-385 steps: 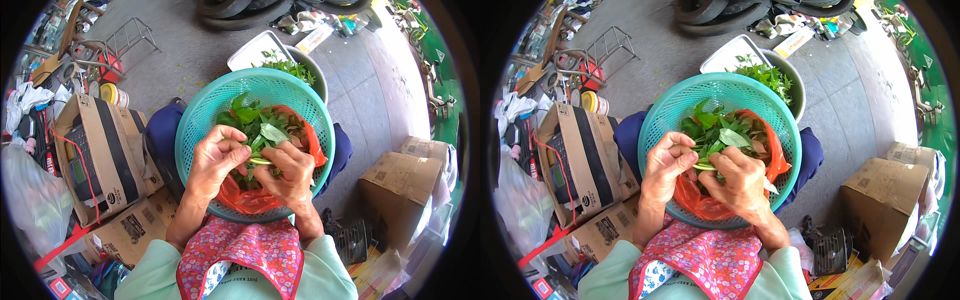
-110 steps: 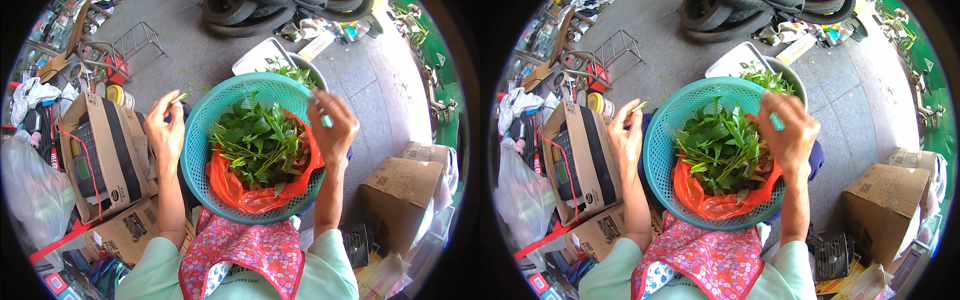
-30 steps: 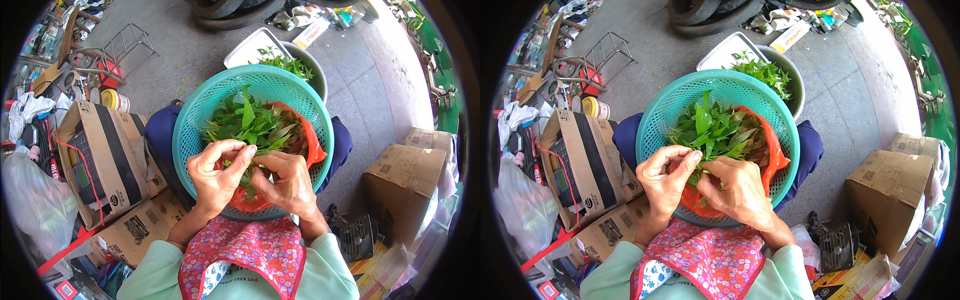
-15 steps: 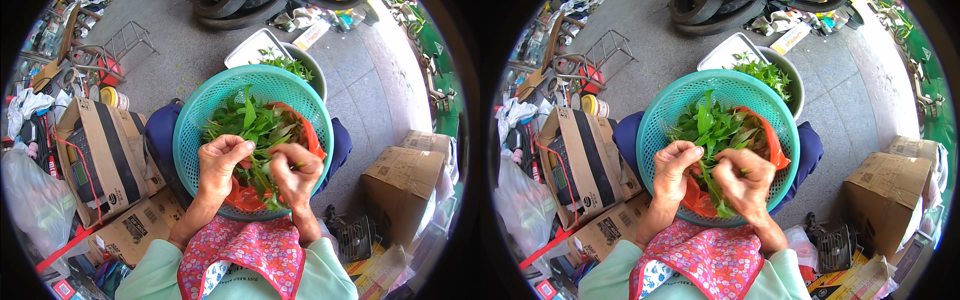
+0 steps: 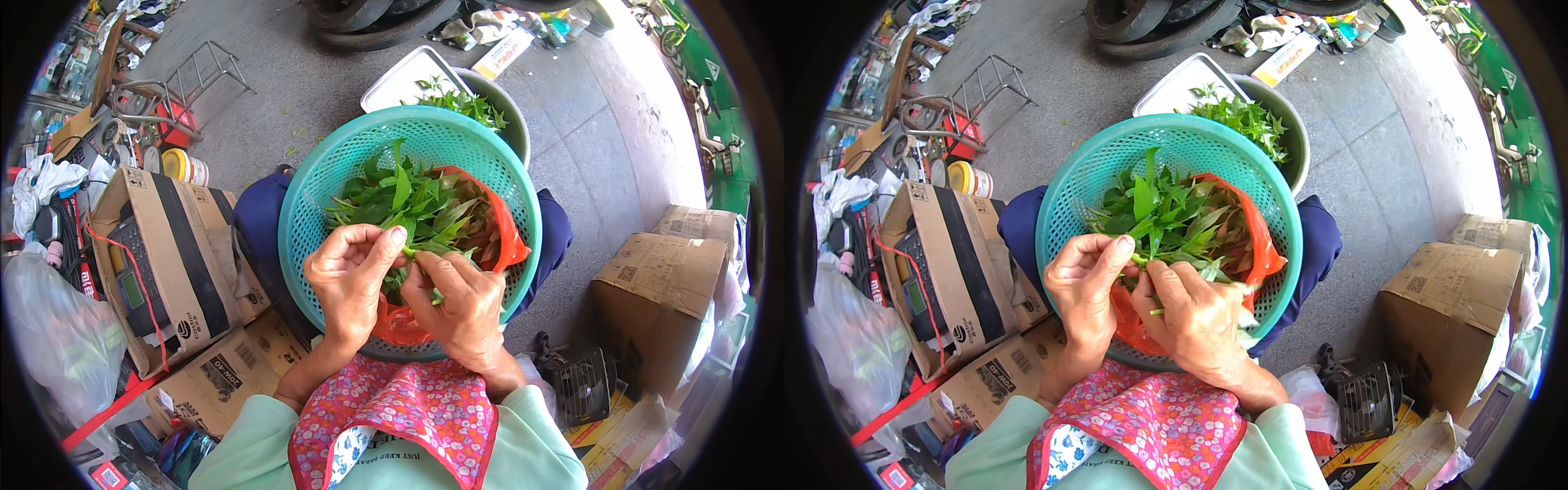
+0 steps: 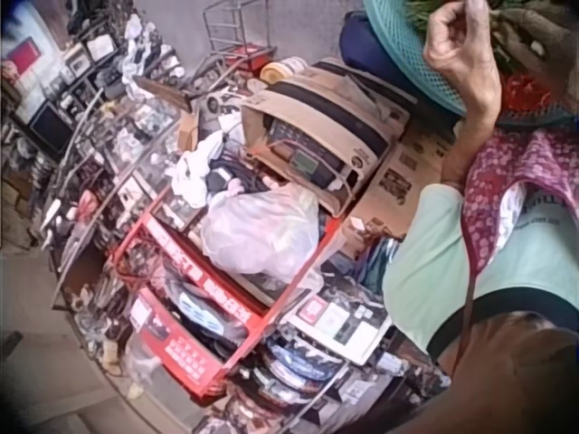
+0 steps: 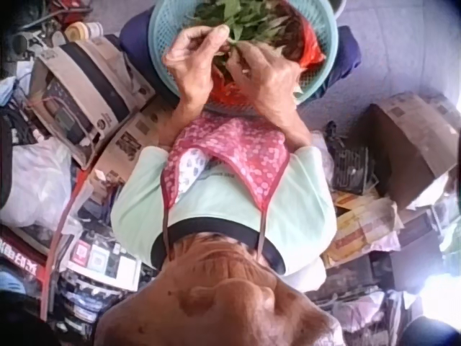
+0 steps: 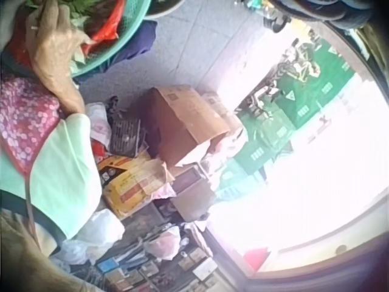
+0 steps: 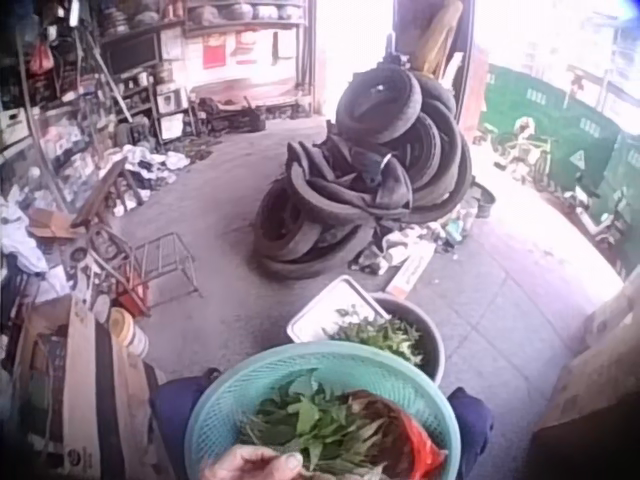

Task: The person sits on the ground and sorts leafy green vegetables by hand, picking up stems, removing leaves, and placing them into a green basket lined with a red plastic bag. The person repeatedly handles individual stems and leaves throughout the clip.

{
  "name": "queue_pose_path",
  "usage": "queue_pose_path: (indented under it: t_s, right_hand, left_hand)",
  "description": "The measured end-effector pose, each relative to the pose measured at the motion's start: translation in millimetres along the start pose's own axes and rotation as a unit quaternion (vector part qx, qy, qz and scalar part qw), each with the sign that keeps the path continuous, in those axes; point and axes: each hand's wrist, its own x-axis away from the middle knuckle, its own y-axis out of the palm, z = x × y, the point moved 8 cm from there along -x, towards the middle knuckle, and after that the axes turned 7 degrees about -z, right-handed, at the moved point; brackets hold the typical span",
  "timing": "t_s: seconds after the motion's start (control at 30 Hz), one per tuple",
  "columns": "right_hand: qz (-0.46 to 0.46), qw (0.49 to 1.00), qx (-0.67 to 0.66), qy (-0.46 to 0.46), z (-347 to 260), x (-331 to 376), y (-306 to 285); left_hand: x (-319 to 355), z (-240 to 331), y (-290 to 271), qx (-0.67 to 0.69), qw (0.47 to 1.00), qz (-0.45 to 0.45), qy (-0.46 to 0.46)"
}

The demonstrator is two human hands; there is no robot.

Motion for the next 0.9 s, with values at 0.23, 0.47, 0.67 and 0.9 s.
queue_pose_path:
  t_s: [0.23,0.47,0.67,0.9]
  right_hand:
    - [0.048,0.997,0.052,-0.035,-3,-3,-5]
    - [0.16,0.981,0.054,-0.092,-13,-16,-39]
    - [0.368,0.928,0.011,-0.062,13,-16,-85]
    - [0.425,0.894,0.111,-0.092,79,-85,-114]
  left_hand:
    - [12,9,4,0.063,0.995,-0.07,0.025]
    - [4,-9,26,0.247,0.948,-0.156,-0.124]
    - [9,1,22,0.193,0.954,-0.206,-0.097]
    - [-45,63,-50,-0.098,0.971,0.035,0.217]
